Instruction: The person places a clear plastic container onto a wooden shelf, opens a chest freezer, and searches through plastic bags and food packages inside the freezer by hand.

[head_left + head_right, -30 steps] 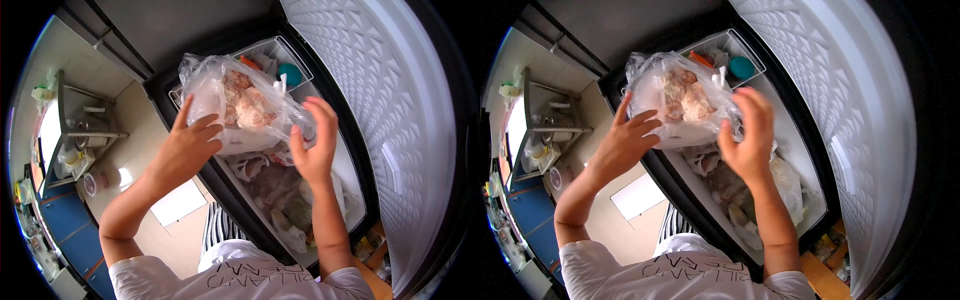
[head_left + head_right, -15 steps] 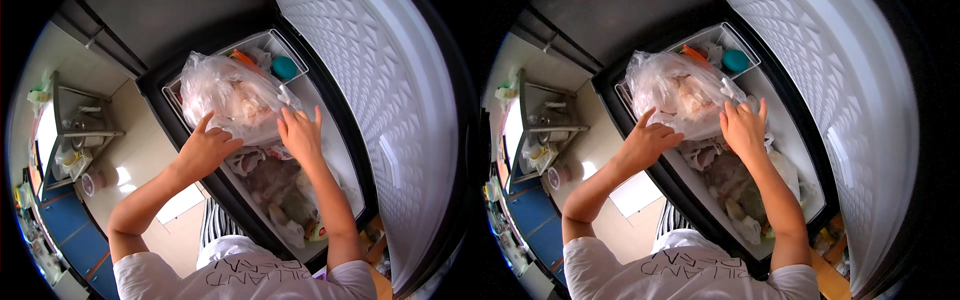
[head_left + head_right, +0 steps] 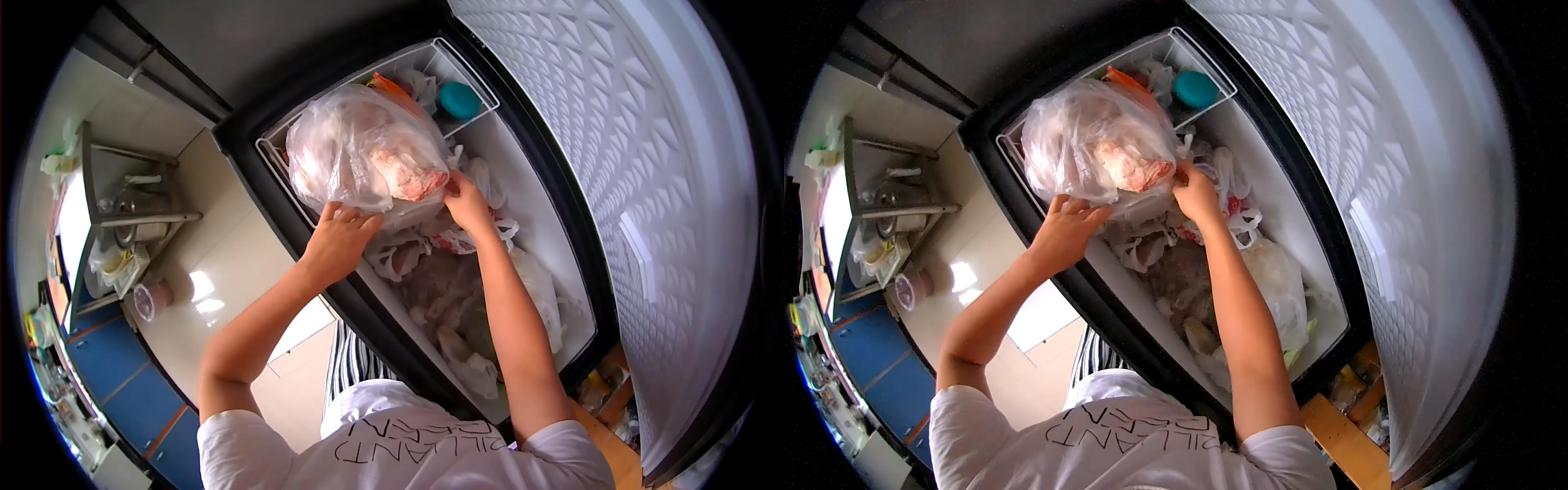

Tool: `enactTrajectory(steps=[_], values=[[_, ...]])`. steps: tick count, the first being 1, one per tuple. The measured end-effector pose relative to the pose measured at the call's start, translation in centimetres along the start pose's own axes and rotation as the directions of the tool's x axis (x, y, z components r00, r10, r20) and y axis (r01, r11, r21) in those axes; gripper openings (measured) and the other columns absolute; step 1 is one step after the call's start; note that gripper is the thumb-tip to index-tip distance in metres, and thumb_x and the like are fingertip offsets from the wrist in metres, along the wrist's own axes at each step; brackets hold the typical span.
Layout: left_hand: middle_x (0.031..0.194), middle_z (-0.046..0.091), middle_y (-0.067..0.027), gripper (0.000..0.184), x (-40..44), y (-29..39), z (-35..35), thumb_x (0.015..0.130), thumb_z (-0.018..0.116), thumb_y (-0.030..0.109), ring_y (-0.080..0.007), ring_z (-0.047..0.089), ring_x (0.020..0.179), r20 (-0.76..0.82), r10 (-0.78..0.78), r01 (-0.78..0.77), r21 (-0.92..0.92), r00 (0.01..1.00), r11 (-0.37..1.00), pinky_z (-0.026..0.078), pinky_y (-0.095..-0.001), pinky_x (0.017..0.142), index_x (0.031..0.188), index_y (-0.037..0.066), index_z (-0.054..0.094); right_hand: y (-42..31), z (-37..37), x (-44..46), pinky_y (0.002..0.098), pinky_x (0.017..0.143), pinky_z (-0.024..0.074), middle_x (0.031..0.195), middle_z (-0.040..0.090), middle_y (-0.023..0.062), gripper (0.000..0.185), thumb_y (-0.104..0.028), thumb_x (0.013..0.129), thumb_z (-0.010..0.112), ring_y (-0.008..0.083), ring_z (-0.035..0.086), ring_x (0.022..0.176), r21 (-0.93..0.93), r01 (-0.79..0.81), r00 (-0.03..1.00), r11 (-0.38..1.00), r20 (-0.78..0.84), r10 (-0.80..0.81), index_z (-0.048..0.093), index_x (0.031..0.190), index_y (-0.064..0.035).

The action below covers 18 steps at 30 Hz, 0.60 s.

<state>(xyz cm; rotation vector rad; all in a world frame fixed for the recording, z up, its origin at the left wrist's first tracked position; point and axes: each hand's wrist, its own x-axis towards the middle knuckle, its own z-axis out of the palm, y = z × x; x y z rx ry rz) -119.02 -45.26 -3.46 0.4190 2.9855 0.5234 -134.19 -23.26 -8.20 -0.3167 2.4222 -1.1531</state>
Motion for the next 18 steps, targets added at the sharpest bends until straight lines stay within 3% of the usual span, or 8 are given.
enactTrajectory(steps=[1,3,7,9,10,12,13,18], values=[[0.118,0.062,-0.0059,0.044,0.1,0.0,1.0,0.074,0.056,0.002,-0.0195,0.054,0.110,0.000,0.001,-0.001,-0.001,1.000,1.000,0.030,-0.0405,0.101,0.118,0.009,0.056,0.8,0.5,0.3,0.0318,0.084,0.0462,0.105,0.066,0.0125,0.034,-0.008,0.084,0.056,0.0250,0.063,0.095,0.000,-0.001,1.000,1.000,-0.001,0.001,0.058,0.118,-0.0040],[0.111,0.064,-0.0058,0.044,0.7,0.2,3.2,0.075,0.057,0.004,-0.0186,0.055,0.109,-0.206,0.034,0.003,0.178,0.978,0.984,0.029,-0.0415,0.102,0.118,0.009,0.055,2.3,1.7,0.9,0.0311,0.088,0.0442,0.107,0.066,0.0097,0.027,-0.013,0.084,0.059,0.0238,0.062,0.098,0.377,-0.118,0.992,0.919,0.013,0.122,0.061,0.110,-0.0033],[0.105,0.064,-0.0047,0.042,2.0,0.9,5.1,0.075,0.058,0.007,-0.0187,0.054,0.109,-0.100,-0.105,0.118,0.134,0.990,0.984,0.029,-0.0442,0.102,0.117,0.010,0.055,3.7,2.4,1.4,0.0346,0.092,0.0417,0.112,0.063,0.0054,0.034,-0.021,0.085,0.061,0.0187,0.057,0.107,0.463,-0.174,0.984,0.869,0.050,0.170,0.059,0.115,-0.0044],[0.104,0.063,-0.0043,0.039,2.6,2.2,3.5,0.078,0.059,0.010,-0.0222,0.056,0.104,0.019,-0.196,0.196,-0.027,0.980,0.980,0.032,-0.0458,0.098,0.117,0.011,0.055,1.8,0.9,0.2,0.0460,0.098,0.0380,0.135,0.048,0.0060,0.053,-0.026,0.088,0.057,0.0228,0.046,0.121,0.846,-0.456,0.875,0.276,0.369,0.313,0.043,0.136,-0.0105],[0.104,0.063,-0.0043,0.039,2.8,2.9,2.6,0.078,0.059,0.010,-0.0222,0.056,0.104,0.018,-0.192,0.193,-0.026,0.981,0.981,0.032,-0.0458,0.098,0.117,0.011,0.055,1.3,0.8,-0.4,0.0460,0.098,0.0380,0.135,0.048,0.0060,0.053,-0.026,0.088,0.057,0.0228,0.046,0.121,0.848,-0.452,0.877,0.276,0.366,0.312,0.043,0.136,-0.0105],[0.112,0.058,-0.0060,0.042,3.3,4.5,0.5,0.083,0.060,0.013,-0.0263,0.055,0.105,-0.200,-0.220,0.198,-0.123,0.955,0.972,0.033,-0.0488,0.092,0.124,0.016,0.053,0.2,1.5,-1.6,0.0503,0.094,0.0379,0.134,0.046,0.0033,0.064,-0.045,0.087,0.060,0.0209,0.043,0.123,0.855,-0.364,0.931,0.369,0.332,0.148,0.036,0.139,-0.0154],[0.112,0.056,-0.0066,0.043,4.1,5.2,-0.1,0.080,0.065,0.016,-0.0285,0.056,0.099,-0.398,-0.202,0.162,-0.132,0.895,0.978,0.035,-0.0474,0.087,0.121,0.017,0.053,-0.5,1.7,-2.2,0.0481,0.092,0.0387,0.134,0.044,0.0024,0.064,-0.046,0.086,0.062,0.0207,0.044,0.120,0.862,-0.313,0.949,0.399,0.305,0.087,0.034,0.138,-0.0182],[0.121,0.051,-0.0072,0.049,8.5,5.1,-1.5,0.074,0.071,0.022,-0.0317,0.054,0.105,-0.191,-0.330,0.287,-0.224,0.924,0.932,0.042,-0.0478,0.086,0.120,0.019,0.054,-1.1,2.8,-2.2,0.0427,0.089,0.0390,0.123,0.051,0.0008,0.041,-0.025,0.089,0.064,0.0162,0.048,0.111,0.948,-0.170,0.985,0.268,0.171,0.020,0.045,0.124,-0.0159]])
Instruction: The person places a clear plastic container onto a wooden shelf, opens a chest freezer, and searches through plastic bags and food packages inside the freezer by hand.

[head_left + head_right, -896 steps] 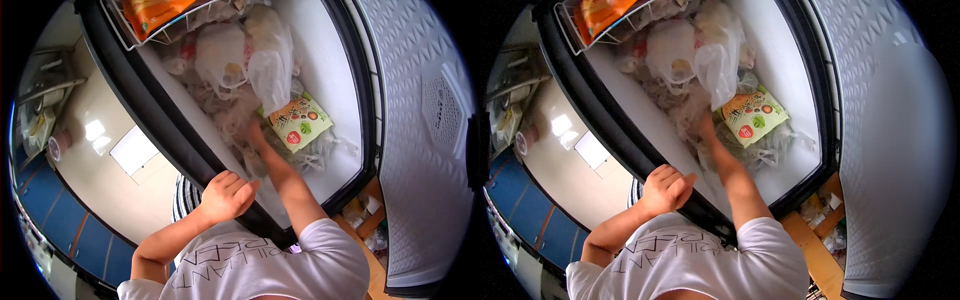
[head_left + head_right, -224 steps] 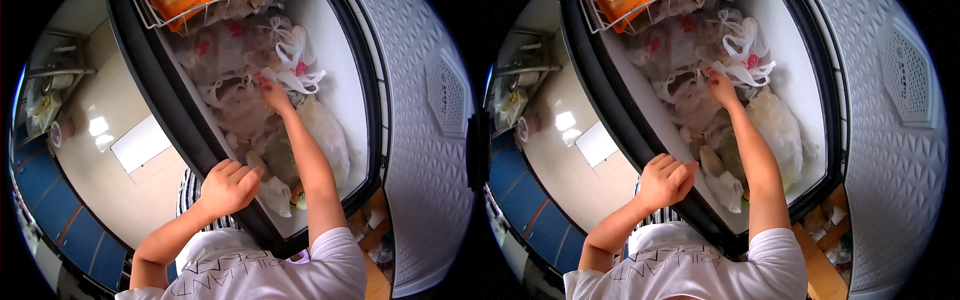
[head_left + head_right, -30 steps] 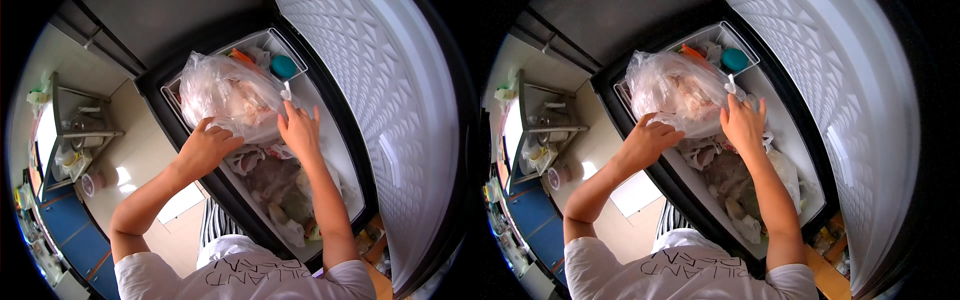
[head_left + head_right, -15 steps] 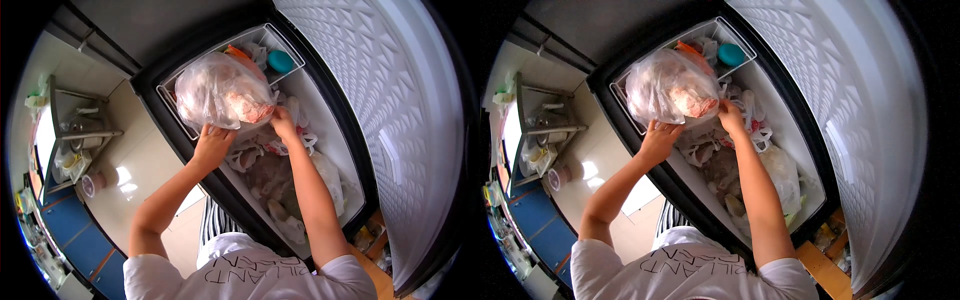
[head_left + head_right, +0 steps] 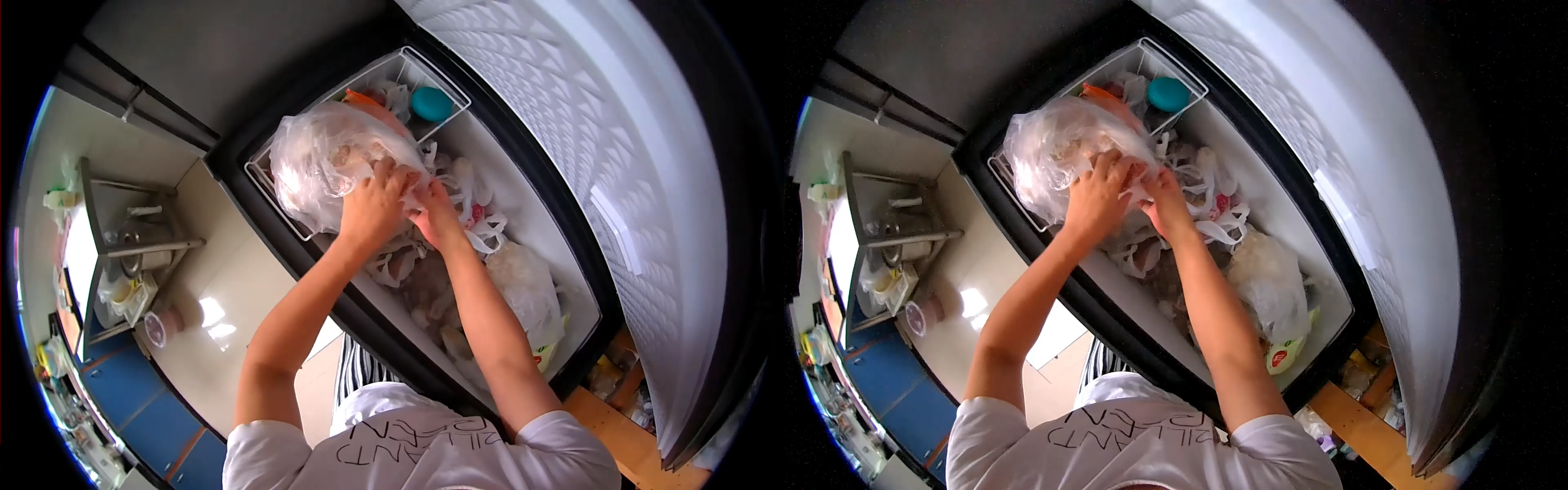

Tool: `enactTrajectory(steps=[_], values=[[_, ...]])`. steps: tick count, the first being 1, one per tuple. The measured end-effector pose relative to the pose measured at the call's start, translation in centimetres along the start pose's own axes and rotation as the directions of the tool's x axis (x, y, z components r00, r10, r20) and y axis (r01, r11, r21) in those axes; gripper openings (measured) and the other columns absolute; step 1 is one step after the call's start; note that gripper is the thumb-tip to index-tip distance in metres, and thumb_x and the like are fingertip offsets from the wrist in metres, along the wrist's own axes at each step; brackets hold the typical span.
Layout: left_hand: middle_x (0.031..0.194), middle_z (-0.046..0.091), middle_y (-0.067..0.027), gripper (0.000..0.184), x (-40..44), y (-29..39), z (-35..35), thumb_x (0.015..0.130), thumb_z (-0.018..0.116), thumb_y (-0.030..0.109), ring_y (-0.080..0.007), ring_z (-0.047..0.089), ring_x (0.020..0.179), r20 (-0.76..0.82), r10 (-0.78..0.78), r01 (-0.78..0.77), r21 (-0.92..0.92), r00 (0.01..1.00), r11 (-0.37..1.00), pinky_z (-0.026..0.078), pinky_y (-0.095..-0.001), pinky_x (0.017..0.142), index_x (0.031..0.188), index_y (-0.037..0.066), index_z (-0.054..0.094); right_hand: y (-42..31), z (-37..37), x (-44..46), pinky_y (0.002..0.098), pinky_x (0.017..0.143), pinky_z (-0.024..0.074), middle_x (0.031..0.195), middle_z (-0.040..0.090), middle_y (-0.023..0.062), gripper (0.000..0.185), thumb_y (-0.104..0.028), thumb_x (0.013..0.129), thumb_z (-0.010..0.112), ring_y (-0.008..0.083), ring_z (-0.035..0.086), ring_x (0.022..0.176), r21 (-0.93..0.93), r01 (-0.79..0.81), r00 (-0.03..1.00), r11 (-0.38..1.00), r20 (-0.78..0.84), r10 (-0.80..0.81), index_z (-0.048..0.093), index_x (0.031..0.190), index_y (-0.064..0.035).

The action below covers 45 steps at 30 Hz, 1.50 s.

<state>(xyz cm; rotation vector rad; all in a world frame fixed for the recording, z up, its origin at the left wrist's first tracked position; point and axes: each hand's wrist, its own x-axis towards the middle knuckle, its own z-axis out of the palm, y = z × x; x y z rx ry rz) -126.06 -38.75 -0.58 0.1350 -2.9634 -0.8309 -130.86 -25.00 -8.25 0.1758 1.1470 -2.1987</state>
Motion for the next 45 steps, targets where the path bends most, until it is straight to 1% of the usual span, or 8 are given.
enactTrajectory(steps=[6,10,12,28,34,36,40,45], values=[[0.119,0.059,-0.0034,0.041,3.0,-2.7,-4.0,0.076,0.070,0.031,-0.0295,0.052,0.112,-0.175,0.211,-0.186,0.149,0.962,0.971,0.036,-0.0547,0.091,0.114,0.019,0.061,-1.5,3.4,0.7,0.0319,0.080,0.0451,0.107,0.057,0.0017,0.024,-0.010,0.088,0.058,0.0132,0.055,0.095,-0.031,0.042,0.998,0.999,-0.047,-0.043,0.054,0.112,-0.0087],[0.106,0.066,-0.0043,0.042,3.9,-4.2,-8.2,0.073,0.070,0.028,-0.0287,0.056,0.104,-0.138,0.156,-0.162,-0.036,0.978,0.986,0.035,-0.0478,0.093,0.113,0.018,0.063,-2.6,4.6,2.3,0.0292,0.069,0.0488,0.104,0.058,0.0053,0.022,-0.009,0.086,0.055,0.0136,0.058,0.085,-0.180,0.092,0.993,0.979,-0.052,-0.103,0.055,0.108,-0.0044],[0.102,0.067,-0.0110,0.045,4.1,-4.6,-11.1,0.074,0.071,0.021,-0.0266,0.063,0.093,-0.102,0.058,-0.078,-0.214,0.993,0.974,0.046,-0.0357,0.087,0.116,0.008,0.062,-3.2,5.0,2.8,0.0284,0.064,0.0521,0.099,0.058,0.0056,0.025,-0.007,0.084,0.054,0.0138,0.057,0.084,-0.526,0.136,0.979,0.839,-0.056,-0.194,0.053,0.108,-0.0046],[0.104,0.066,-0.0098,0.049,5.2,-9.5,-15.1,0.077,0.071,0.023,-0.0187,0.060,0.095,-0.101,-0.081,0.032,-0.411,0.992,0.911,0.046,-0.0307,0.088,0.121,0.003,0.058,-2.2,2.4,0.8,0.0263,0.058,0.0510,0.099,0.058,0.0063,0.030,-0.008,0.082,0.056,0.0136,0.058,0.077,-0.648,0.070,0.982,0.759,-0.089,-0.167,0.052,0.111,-0.0026],[0.104,0.066,-0.0129,0.050,4.8,-8.1,-14.3,0.078,0.070,0.025,-0.0233,0.062,0.095,-0.128,-0.047,0.013,-0.257,0.991,0.966,0.046,-0.0319,0.088,0.121,0.005,0.057,-4.9,6.4,-2.4,0.0462,0.081,0.0457,0.106,0.057,0.0125,0.043,-0.020,0.079,0.067,0.0349,0.057,0.094,-0.960,0.218,0.760,0.175,0.054,-0.648,0.054,0.118,-0.0089],[0.104,0.066,-0.0133,0.050,4.7,-7.6,-14.2,0.077,0.071,0.026,-0.0244,0.062,0.096,-0.127,-0.077,0.044,-0.246,0.989,0.968,0.046,-0.0322,0.088,0.121,0.006,0.057,-6.3,8.9,-3.0,0.0481,0.085,0.0411,0.112,0.054,0.0099,0.044,-0.019,0.077,0.068,0.0332,0.052,0.103,-0.936,0.186,0.566,-0.298,0.350,-0.747,0.055,0.118,-0.0111],[0.101,0.065,-0.0132,0.051,4.7,-7.7,-14.5,0.076,0.072,0.025,-0.0240,0.062,0.094,-0.119,-0.055,0.025,-0.245,0.991,0.969,0.046,-0.0320,0.087,0.120,0.005,0.057,-6.1,11.8,-2.9,0.0470,0.089,0.0356,0.112,0.053,0.0076,0.043,-0.014,0.072,0.069,0.0301,0.048,0.108,-0.813,0.354,0.416,-0.461,0.579,-0.702,0.057,0.113,-0.0124],[0.100,0.065,-0.0086,0.048,5.5,-10.2,-15.6,0.078,0.071,0.021,-0.0160,0.059,0.092,-0.102,-0.102,0.051,-0.409,0.990,0.911,0.046,-0.0294,0.085,0.120,0.002,0.058,-4.4,10.7,-0.1,0.0466,0.095,0.0384,0.128,0.045,0.0107,0.055,-0.011,0.072,0.069,0.0317,0.049,0.114,-0.802,0.221,0.604,-0.554,0.559,-0.568,0.052,0.123,-0.0161]])
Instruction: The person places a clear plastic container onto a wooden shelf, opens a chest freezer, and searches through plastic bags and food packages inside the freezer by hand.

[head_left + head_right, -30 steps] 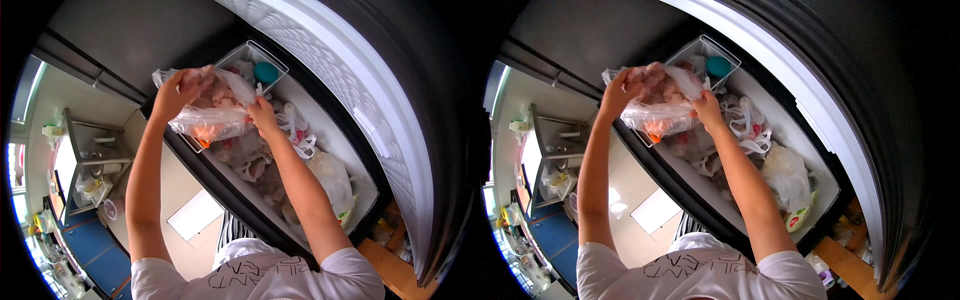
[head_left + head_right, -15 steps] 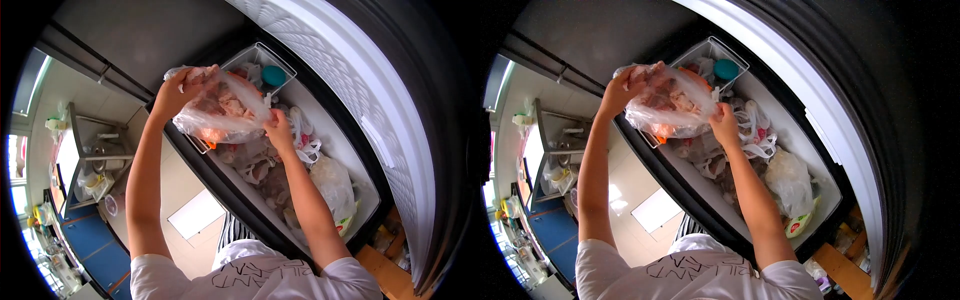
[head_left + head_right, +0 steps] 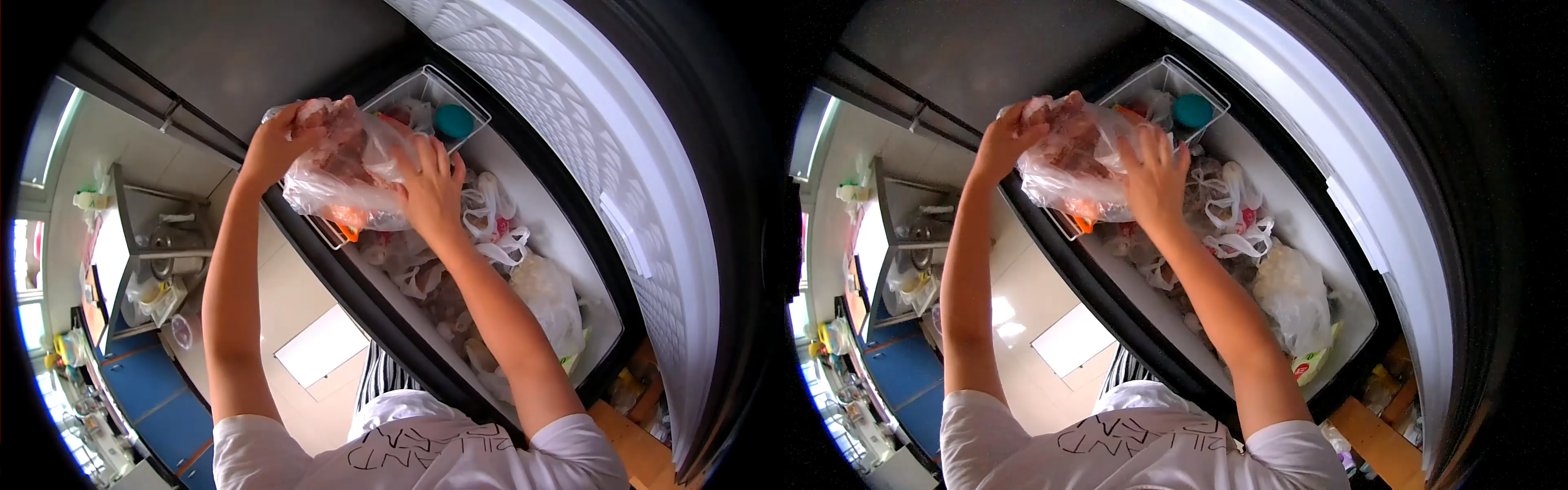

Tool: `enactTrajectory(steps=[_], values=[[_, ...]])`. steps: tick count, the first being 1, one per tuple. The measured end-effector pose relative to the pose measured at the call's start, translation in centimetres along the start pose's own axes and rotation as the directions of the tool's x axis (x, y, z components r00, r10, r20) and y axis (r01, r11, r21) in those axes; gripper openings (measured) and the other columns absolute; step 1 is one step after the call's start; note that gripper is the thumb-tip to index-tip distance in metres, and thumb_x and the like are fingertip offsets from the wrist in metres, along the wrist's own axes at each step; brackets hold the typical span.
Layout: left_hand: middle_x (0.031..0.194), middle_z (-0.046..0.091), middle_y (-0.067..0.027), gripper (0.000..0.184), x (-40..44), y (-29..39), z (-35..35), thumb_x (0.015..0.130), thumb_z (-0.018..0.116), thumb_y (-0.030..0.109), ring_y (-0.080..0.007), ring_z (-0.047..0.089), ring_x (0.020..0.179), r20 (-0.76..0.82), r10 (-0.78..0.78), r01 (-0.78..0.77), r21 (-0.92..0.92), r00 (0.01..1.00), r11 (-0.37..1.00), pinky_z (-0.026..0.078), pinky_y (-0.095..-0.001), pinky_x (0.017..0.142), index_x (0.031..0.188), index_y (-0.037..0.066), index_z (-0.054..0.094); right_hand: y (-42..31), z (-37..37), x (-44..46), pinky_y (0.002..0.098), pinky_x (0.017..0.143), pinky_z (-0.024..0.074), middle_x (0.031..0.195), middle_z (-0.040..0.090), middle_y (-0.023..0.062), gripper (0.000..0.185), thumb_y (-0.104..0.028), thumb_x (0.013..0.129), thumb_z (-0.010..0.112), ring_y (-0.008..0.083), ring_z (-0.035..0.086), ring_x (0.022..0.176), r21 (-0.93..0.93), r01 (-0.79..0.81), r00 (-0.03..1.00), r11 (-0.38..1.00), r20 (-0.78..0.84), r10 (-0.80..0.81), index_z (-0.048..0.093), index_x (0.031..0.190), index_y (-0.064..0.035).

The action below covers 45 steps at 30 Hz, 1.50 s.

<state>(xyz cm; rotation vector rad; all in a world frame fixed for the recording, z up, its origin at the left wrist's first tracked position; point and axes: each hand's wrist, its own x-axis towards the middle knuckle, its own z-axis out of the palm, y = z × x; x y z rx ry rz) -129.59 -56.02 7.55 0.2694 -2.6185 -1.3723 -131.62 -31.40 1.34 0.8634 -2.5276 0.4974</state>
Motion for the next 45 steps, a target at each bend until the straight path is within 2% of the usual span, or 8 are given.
enactTrajectory(steps=[4,8,9,11,15,34,41,45], values=[[0.105,0.065,-0.0072,0.045,0.5,-0.4,-1.2,0.081,0.070,0.015,-0.0149,0.060,0.096,0.012,-0.053,0.054,-0.117,0.999,0.992,0.046,-0.0279,0.089,0.121,-0.001,0.058,2.5,1.3,0.1,0.0409,0.077,0.0501,0.118,0.056,0.0159,0.053,-0.006,0.074,0.066,0.0356,0.061,0.090,0.294,-0.485,0.854,0.823,0.362,0.374,0.051,0.124,-0.0116],[0.107,0.064,-0.0074,0.046,1.1,-1.6,-2.5,0.082,0.070,0.012,-0.0135,0.059,0.098,0.025,-0.057,0.062,-0.281,0.998,0.958,0.045,-0.0276,0.090,0.123,-0.002,0.056,5.6,3.5,-0.7,0.0398,0.072,0.0495,0.085,0.062,0.0139,0.031,-0.007,0.079,0.060,0.0302,0.064,0.084,0.707,-0.552,0.810,0.442,0.328,0.486,0.060,0.110,-0.0058],[0.107,0.064,-0.0074,0.046,1.0,-1.6,-2.7,0.082,0.070,0.012,-0.0135,0.059,0.098,0.025,-0.059,0.063,-0.280,0.998,0.958,0.045,-0.0276,0.090,0.123,-0.002,0.056,5.7,3.3,-0.8,0.0398,0.072,0.0495,0.085,0.062,0.0139,0.031,-0.007,0.079,0.060,0.0302,0.064,0.084,0.707,-0.553,0.809,0.440,0.330,0.486,0.060,0.110,-0.0058],[0.109,0.063,-0.0070,0.045,0.8,-1.2,-3.4,0.083,0.069,0.010,-0.0133,0.058,0.100,0.060,-0.082,0.099,-0.375,0.995,0.922,0.043,-0.0272,0.093,0.124,-0.002,0.055,6.1,2.9,-0.8,0.0315,0.071,0.0488,0.085,0.061,0.0086,0.029,-0.004,0.081,0.059,0.0195,0.063,0.078,0.804,-0.594,0.705,0.020,0.509,0.494,0.059,0.109,-0.0028],[0.111,0.063,-0.0077,0.047,1.0,-2.0,-4.4,0.085,0.068,0.015,-0.0139,0.058,0.101,0.056,-0.085,0.101,-0.400,0.995,0.911,0.043,-0.0282,0.094,0.126,-0.004,0.053,5.8,1.6,-0.6,0.0272,0.061,0.0551,0.095,0.061,0.0050,0.026,-0.006,0.087,0.058,0.0126,0.062,0.076,0.740,-0.631,0.594,-0.232,0.654,0.469,0.056,0.112,-0.0044],[0.106,0.061,-0.0032,0.046,1.1,-3.1,-4.2,0.086,0.068,0.021,-0.0119,0.055,0.097,0.049,-0.107,0.118,-0.441,0.993,0.890,0.043,-0.0275,0.089,0.125,0.000,0.054,6.3,1.4,-0.6,0.0303,0.057,0.0552,0.092,0.059,0.0059,0.021,-0.011,0.090,0.057,0.0144,0.059,0.070,0.754,-0.562,0.596,-0.339,0.654,0.465,0.056,0.109,-0.0019],[0.104,0.066,-0.0129,0.050,-1.2,1.6,1.6,0.078,0.072,0.022,-0.0173,0.062,0.094,-0.039,0.065,-0.055,0.223,0.997,0.973,0.048,-0.0300,0.085,0.124,0.008,0.057,6.6,0.6,-0.6,0.0266,0.052,0.0502,0.085,0.057,0.0029,0.020,-0.014,0.090,0.059,0.0112,0.054,0.063,0.781,-0.529,0.551,-0.332,0.614,0.565,0.056,0.106,-0.0033],[0.096,0.066,-0.0130,0.052,-2.5,1.8,4.6,0.074,0.075,0.023,-0.0254,0.063,0.084,-0.026,0.206,-0.192,0.262,0.978,0.946,0.050,-0.0342,0.078,0.122,0.012,0.058,6.8,-1.8,-1.6,0.0218,0.043,0.0352,0.075,0.050,-0.0022,0.014,-0.016,0.091,0.059,0.0056,0.045,0.055,0.810,-0.543,0.601,-0.222,0.559,0.571,0.056,0.099,-0.0052]])
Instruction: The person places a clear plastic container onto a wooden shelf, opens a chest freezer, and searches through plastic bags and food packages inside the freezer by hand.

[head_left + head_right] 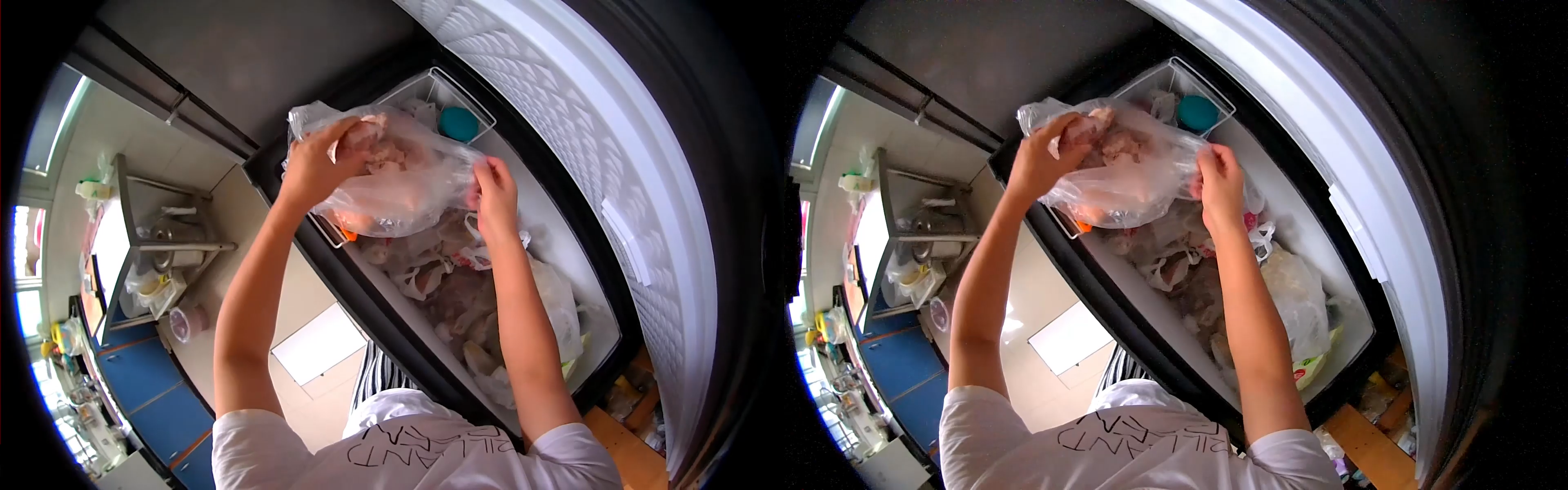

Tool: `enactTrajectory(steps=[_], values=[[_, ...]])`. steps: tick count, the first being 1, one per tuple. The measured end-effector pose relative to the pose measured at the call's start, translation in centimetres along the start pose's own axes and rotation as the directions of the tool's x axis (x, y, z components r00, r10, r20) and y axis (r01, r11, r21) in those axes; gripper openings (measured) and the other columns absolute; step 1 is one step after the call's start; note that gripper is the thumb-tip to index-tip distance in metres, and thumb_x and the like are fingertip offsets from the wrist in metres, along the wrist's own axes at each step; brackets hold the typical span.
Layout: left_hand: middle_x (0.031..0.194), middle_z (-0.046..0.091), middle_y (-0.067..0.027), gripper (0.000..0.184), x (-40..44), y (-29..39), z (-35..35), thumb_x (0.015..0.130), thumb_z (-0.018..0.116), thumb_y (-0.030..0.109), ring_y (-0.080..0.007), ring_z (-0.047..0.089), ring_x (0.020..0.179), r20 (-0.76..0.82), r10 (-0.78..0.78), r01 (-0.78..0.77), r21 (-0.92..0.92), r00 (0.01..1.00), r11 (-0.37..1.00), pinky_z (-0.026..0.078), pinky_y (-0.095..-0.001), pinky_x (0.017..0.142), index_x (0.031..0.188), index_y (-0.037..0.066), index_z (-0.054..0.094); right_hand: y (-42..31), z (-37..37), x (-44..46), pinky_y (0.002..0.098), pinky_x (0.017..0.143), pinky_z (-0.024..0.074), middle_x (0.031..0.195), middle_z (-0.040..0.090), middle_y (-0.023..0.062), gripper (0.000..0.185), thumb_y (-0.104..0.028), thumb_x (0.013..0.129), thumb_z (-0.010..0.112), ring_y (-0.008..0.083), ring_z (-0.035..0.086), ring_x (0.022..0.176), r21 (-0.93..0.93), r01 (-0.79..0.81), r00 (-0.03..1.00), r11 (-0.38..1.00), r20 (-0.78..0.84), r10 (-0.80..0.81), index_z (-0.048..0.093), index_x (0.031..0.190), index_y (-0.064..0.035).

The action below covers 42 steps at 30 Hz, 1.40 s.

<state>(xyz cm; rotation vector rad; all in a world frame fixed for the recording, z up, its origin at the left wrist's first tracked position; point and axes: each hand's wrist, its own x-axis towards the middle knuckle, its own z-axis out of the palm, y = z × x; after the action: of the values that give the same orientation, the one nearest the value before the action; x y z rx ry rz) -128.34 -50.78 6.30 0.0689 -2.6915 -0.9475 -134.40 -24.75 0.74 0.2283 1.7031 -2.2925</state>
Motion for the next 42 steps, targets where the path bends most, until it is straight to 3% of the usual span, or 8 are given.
enactTrajectory(steps=[9,14,18,27,30,33,35,42], values=[[0.122,0.060,0.0034,0.046,-5.0,1.8,6.2,0.073,0.073,0.033,-0.0194,0.056,0.113,0.018,0.199,-0.194,0.325,0.980,0.926,0.029,-0.0622,0.098,0.116,0.026,0.060,-1.1,0.1,-5.3,0.0201,0.040,0.0238,0.068,0.046,-0.0039,0.012,-0.016,0.089,0.062,0.0030,0.034,0.046,0.147,-0.232,0.967,0.961,0.143,0.212,0.053,0.093,-0.0093],[0.140,0.044,-0.0060,0.063,-7.1,1.9,7.7,0.068,0.078,0.034,-0.0268,0.045,0.125,0.122,0.078,-0.121,0.399,0.990,0.909,0.028,-0.0625,0.100,0.126,0.025,0.054,-2.5,0.5,-5.3,0.0212,0.038,0.0216,0.066,0.048,-0.0039,0.006,-0.013,0.090,0.059,0.0041,0.034,0.043,0.273,-0.264,0.959,0.925,0.177,0.222,0.054,0.091,-0.0112],[0.148,0.029,-0.0188,0.087,-5.6,0.9,3.2,0.067,0.082,0.026,-0.0402,0.037,0.130,0.056,0.011,-0.012,0.006,0.998,1.000,0.034,-0.0468,0.106,0.141,0.015,0.038,-2.9,-0.4,-4.7,0.0217,0.040,0.0225,0.067,0.049,-0.0029,0.006,-0.013,0.091,0.057,0.0043,0.035,0.045,0.259,-0.240,0.966,0.936,0.161,0.203,0.055,0.095,-0.0096],[0.128,0.053,-0.0170,0.066,-1.9,-0.8,-5.0,0.078,0.067,0.010,-0.0346,0.055,0.113,-0.131,-0.024,0.082,0.456,0.991,0.886,0.047,-0.0414,0.092,0.138,0.015,0.040,-3.4,0.3,-5.5,0.0205,0.044,0.0260,0.075,0.052,-0.0009,0.016,-0.015,0.089,0.063,0.0045,0.037,0.049,0.142,-0.179,0.964,0.974,0.225,0.144,0.055,0.100,-0.0076],[0.102,0.066,-0.0151,0.046,-0.8,-0.5,-6.0,0.080,0.066,0.018,-0.0346,0.062,0.099,0.081,-0.469,0.352,0.553,0.880,0.755,0.050,-0.0413,0.083,0.124,0.011,0.055,-3.2,-0.4,-5.1,0.0216,0.046,0.0300,0.079,0.054,0.0010,0.024,-0.018,0.088,0.064,0.0057,0.042,0.053,0.018,-0.186,0.949,0.982,0.262,0.175,0.055,0.106,-0.0048],[0.078,0.067,-0.0098,0.027,-0.4,-2.4,-6.2,0.084,0.063,0.028,-0.0274,0.065,0.077,0.212,-0.428,0.309,0.430,0.879,0.848,0.049,-0.0358,0.068,0.101,0.007,0.066,-2.0,-0.6,-4.8,0.0251,0.055,0.0398,0.088,0.061,0.0046,0.039,-0.024,0.087,0.067,0.0108,0.052,0.061,-0.398,-0.106,0.949,0.911,0.233,0.212,0.054,0.116,-0.0012],[0.067,0.058,-0.0030,0.029,0.0,-3.2,-6.0,0.089,0.060,0.034,-0.0150,0.055,0.060,0.173,-0.403,0.422,-0.085,0.898,0.903,0.042,-0.0282,0.056,0.085,0.006,0.068,-0.5,-1.3,-3.4,0.0298,0.074,0.0472,0.100,0.066,0.0091,0.050,-0.032,0.085,0.068,0.0201,0.062,0.077,-0.800,-0.013,0.920,0.600,0.226,0.321,0.056,0.121,0.0014],[0.058,0.037,0.0062,0.031,2.0,-2.2,-7.1,0.094,0.057,0.033,-0.0055,0.034,0.050,-0.009,-0.524,0.308,-0.800,0.852,0.514,0.026,-0.0224,0.047,0.082,0.005,0.061,-3.5,1.9,-1.1,0.0203,0.041,0.0297,0.068,0.054,-0.0033,0.013,-0.020,0.088,0.061,0.0039,0.044,0.053,-0.223,-0.134,0.958,0.966,0.221,0.184,0.064,0.090,-0.0071]])
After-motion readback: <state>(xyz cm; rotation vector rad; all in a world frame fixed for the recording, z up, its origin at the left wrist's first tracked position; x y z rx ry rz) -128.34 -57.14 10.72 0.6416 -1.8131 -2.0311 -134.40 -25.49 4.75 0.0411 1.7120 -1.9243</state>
